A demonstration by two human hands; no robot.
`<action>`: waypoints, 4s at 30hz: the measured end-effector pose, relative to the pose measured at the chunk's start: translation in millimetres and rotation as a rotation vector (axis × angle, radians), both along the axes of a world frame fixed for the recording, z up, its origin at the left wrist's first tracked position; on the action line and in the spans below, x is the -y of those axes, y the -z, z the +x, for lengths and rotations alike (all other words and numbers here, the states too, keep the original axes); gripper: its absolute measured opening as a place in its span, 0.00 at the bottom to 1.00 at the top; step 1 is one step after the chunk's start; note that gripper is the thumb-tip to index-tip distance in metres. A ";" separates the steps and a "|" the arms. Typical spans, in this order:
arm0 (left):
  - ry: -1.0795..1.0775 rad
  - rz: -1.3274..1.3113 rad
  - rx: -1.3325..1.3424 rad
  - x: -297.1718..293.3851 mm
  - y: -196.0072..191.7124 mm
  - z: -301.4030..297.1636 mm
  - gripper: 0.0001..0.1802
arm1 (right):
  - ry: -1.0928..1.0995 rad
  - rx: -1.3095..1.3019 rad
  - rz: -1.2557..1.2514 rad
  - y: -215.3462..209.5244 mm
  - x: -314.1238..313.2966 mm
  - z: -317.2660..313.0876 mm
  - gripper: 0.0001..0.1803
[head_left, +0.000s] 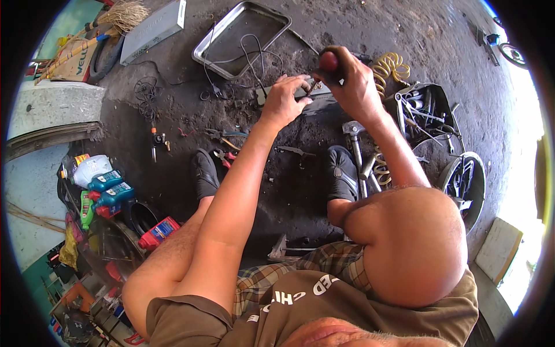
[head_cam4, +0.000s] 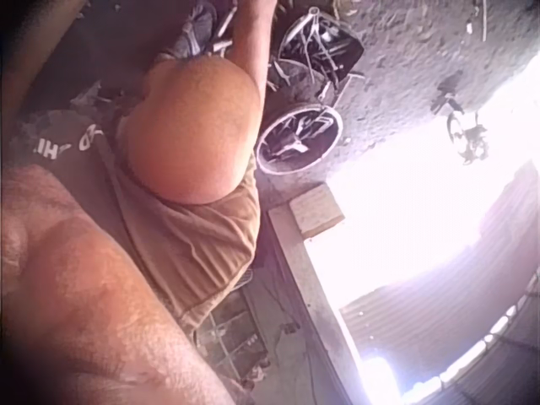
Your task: The person sits on the floor and uses a screwdriver to remove screws from the casing of a black electronic device. They remove the back cover, exposing the internal circuit board and wires, and then inspect the interior components.
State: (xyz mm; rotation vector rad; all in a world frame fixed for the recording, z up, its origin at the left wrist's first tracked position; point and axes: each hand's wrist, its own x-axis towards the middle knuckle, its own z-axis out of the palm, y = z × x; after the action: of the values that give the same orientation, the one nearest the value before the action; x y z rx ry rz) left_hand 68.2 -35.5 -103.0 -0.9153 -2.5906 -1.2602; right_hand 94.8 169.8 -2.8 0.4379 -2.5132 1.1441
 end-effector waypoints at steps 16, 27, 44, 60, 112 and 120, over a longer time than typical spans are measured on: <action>-0.154 -0.155 0.141 -3.6 -2.8 18.1 0.27 | -0.235 -0.004 0.155 -16.4 24.1 -19.5 0.16; -0.103 -0.095 0.083 0.1 3.0 14.5 0.23 | -0.737 0.228 0.211 -46.8 2.3 -47.3 0.16; -0.035 0.004 -0.011 0.9 -0.2 7.8 0.18 | -0.601 0.186 0.489 -60.7 14.4 -45.8 0.15; 0.019 0.237 0.110 4.2 -1.2 4.6 0.10 | -0.427 -0.069 0.144 -20.2 -2.0 -38.0 0.33; 0.047 -0.069 0.215 16.2 -6.3 -10.9 0.23 | -0.202 0.198 -0.039 14.0 18.5 -21.2 0.34; 0.108 0.028 0.154 17.5 -3.0 -8.9 0.18 | -0.190 0.193 -0.095 23.7 23.6 -12.4 0.24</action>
State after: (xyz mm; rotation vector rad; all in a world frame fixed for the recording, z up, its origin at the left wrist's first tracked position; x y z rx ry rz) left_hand 59.3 -53.0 -100.0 -1.0028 -2.6627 -1.4455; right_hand 82.4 146.1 -26.5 0.5766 -2.6094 1.4343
